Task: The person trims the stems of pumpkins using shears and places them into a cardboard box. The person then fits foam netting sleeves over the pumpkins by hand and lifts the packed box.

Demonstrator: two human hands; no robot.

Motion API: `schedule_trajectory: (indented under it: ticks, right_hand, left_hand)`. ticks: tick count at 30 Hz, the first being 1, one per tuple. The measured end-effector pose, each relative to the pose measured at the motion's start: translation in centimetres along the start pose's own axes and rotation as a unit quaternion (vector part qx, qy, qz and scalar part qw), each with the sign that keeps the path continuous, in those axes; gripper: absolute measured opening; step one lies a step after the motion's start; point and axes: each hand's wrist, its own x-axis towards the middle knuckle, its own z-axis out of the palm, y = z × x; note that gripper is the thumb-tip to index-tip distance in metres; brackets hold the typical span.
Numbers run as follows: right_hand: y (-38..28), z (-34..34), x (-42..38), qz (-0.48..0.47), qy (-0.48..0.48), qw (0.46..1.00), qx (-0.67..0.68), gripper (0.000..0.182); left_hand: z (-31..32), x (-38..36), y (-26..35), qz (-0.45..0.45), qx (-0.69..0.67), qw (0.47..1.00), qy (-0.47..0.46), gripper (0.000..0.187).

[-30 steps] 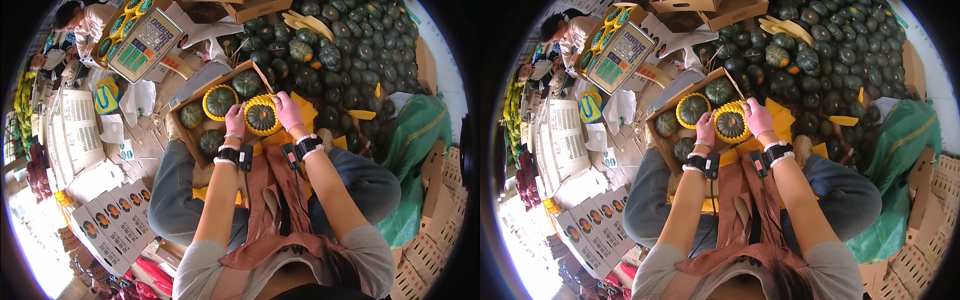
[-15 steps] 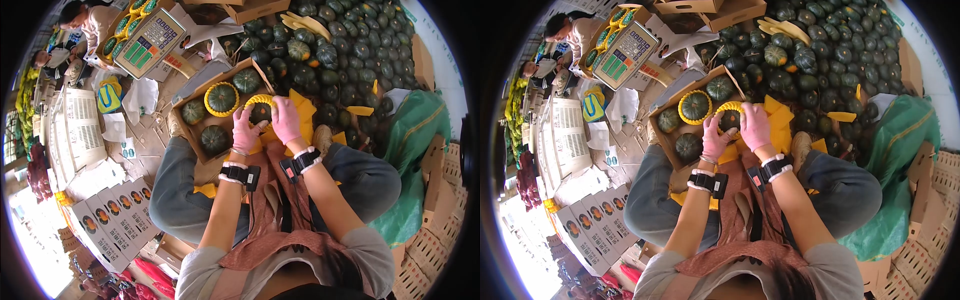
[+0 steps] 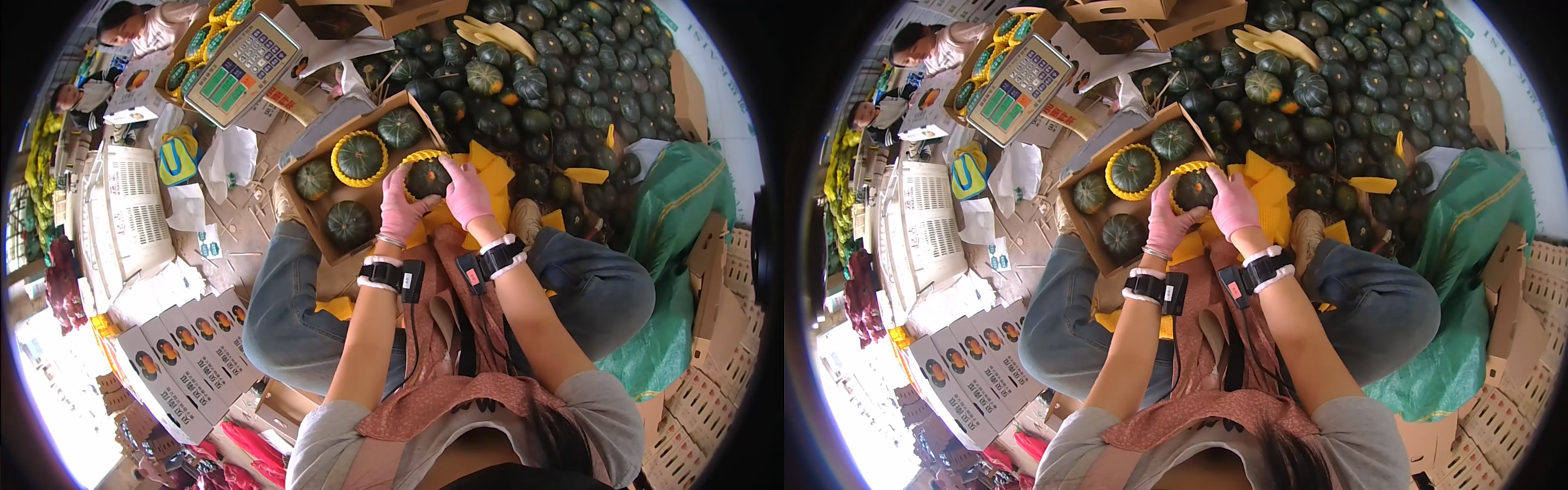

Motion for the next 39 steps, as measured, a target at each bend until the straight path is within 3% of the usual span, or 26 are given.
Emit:
schedule_trajectory:
  ticks: [3,4,7,8,12,13,15,17,21,26,39]
  right_hand:
    - [0.7,0.2,-0.1,-0.041,0.032,0.998,0.032,0.047]
    - [1.0,0.2,-0.1,-0.05,0.04,0.997,0.043,0.047]
    - [1.2,0.3,-0.4,-0.081,0.061,0.991,0.083,0.045]
    - [0.7,-0.1,-0.7,-0.093,0.068,0.988,0.101,0.044]
    - [-3.2,-4.2,-3.1,-0.141,0.121,0.974,0.13,0.043]
    - [-4.6,-6.0,-3.8,-0.151,0.136,0.971,0.124,0.043]
    - [-7.3,-9.6,-5.3,-0.172,0.164,0.965,0.11,0.043]
    - [-9.1,-12.4,-6.9,-0.181,0.165,0.966,0.086,0.042]
    - [-11.1,-15.5,-8.8,-0.207,0.186,0.958,0.072,0.041]
    - [-12.0,-17.2,-10.8,-0.258,0.191,0.944,0.077,0.041]
    - [-12.3,-17.8,-13.4,-0.278,0.221,0.932,0.064,0.04]
  left_hand:
    - [1.3,-0.3,-1.6,-0.135,-0.215,0.966,0.045,0.071]
    - [1.4,-0.6,-1.9,-0.225,-0.37,0.901,0.01,0.055]
    - [-0.7,0.6,-0.3,-0.306,-0.556,0.769,-0.075,0.042]
    - [-0.7,0.6,0.0,-0.277,-0.528,0.798,-0.088,0.043]
    - [-1.4,0.5,2.9,-0.201,-0.663,0.717,-0.076,0.043]
    - [-2.0,0.0,4.7,-0.158,-0.651,0.74,-0.064,0.046]
    - [-3.3,-1.5,8.6,-0.097,-0.685,0.72,-0.053,0.052]
    - [-3.7,-2.9,10.7,-0.103,-0.717,0.688,-0.049,0.065]
    - [-5.2,-4.5,14.6,-0.079,-0.708,0.702,-0.004,0.073]
    - [-6.1,-6.1,16.4,-0.054,-0.719,0.693,-0.006,0.074]
    - [-6.9,-8.4,17.2,-0.034,-0.713,0.7,-0.014,0.072]
